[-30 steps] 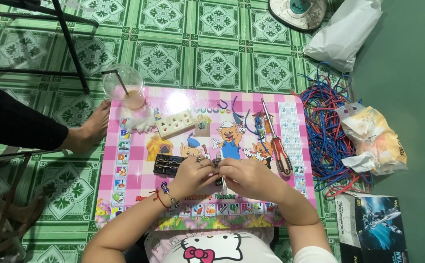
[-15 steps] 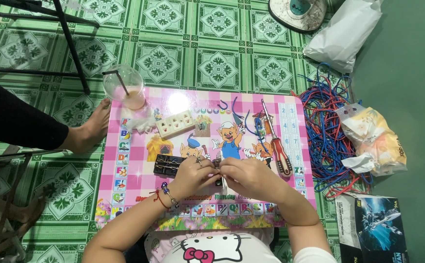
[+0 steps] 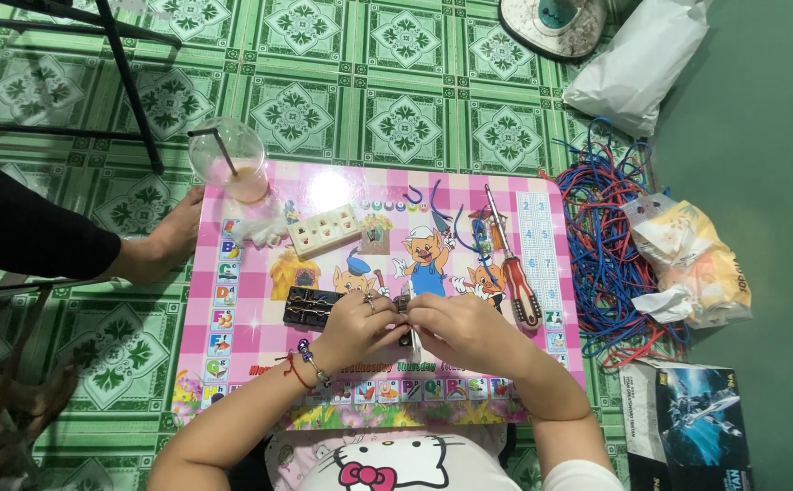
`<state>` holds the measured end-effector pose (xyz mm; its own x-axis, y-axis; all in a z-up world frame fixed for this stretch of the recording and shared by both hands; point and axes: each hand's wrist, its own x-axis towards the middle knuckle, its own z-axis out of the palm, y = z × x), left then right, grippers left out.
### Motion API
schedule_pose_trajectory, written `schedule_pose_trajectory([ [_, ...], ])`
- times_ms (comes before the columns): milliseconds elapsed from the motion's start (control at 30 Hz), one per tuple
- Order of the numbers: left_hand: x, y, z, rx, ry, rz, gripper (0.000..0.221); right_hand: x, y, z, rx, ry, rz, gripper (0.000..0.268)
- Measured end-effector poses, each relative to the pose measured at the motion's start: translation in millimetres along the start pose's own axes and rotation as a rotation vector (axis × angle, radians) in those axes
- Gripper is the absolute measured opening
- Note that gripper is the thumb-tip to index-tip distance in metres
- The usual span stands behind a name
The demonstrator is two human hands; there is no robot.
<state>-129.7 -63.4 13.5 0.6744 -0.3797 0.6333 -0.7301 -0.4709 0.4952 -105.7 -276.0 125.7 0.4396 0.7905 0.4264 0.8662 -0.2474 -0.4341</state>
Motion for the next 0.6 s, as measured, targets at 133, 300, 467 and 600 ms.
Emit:
schedule_pose_trajectory([
  [133, -0.4, -0.3, 0.3, -0.004, 0.005, 0.007, 0.013, -4.0, 2.3, 3.2, 0.014, 0.000, 0.010, 0.041],
  [300, -4.5, -3.2, 3.1, 0.023, -0.017, 0.008, 0.013, 1.9, -3.0, -1.4, 0.035, 0.020, 0.004, 0.043],
  [467, -8.9, -6.1, 8.7, 0.028, 0.002, -0.006, 0.015, -1.0, 1.2, 2.8, 0.033, 0.012, -0.001, 0.042],
  [600, -8.7, -3.6, 7.5, -0.002, 0.032, -0.027, 0.016, -3.9, 5.5, 7.1, 0.039, 0.014, 0.007, 0.041],
])
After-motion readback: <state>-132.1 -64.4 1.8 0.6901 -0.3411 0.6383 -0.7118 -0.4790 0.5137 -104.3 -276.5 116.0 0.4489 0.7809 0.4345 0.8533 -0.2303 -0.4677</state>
